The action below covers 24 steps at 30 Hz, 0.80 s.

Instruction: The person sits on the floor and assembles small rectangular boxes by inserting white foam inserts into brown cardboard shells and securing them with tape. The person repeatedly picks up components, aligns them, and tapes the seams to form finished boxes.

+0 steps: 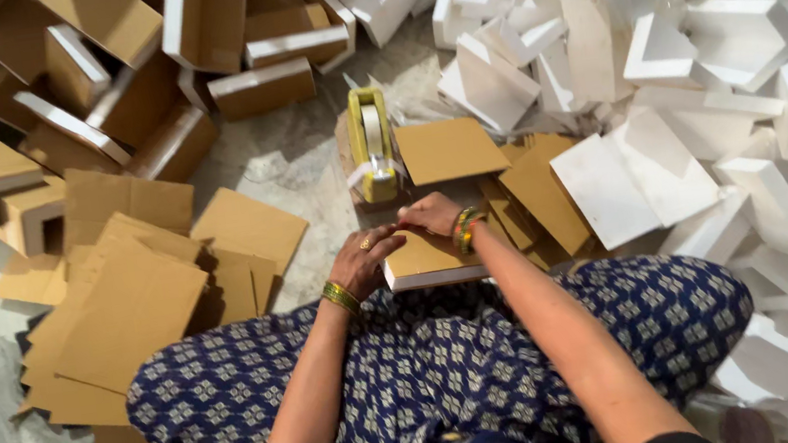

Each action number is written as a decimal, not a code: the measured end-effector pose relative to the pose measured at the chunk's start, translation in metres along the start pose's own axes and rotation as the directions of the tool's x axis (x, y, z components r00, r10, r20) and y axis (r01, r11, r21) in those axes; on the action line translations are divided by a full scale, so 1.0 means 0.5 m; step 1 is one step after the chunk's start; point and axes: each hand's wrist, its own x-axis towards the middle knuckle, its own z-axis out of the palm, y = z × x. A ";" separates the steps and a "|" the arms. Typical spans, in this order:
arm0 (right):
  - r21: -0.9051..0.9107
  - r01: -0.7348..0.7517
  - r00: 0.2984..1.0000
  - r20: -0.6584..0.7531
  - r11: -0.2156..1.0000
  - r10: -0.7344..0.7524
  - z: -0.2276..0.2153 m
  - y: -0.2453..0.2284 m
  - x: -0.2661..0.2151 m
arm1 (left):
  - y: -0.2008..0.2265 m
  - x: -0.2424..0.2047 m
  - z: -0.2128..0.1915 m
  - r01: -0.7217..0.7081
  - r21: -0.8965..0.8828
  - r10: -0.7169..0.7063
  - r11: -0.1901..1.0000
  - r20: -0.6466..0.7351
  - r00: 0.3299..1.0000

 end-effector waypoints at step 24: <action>0.142 0.162 0.970 -0.206 0.976 -0.131 -0.062 -0.035 -0.110 | -0.139 -0.097 0.007 0.640 -0.636 -0.658 0.431 0.264 0.705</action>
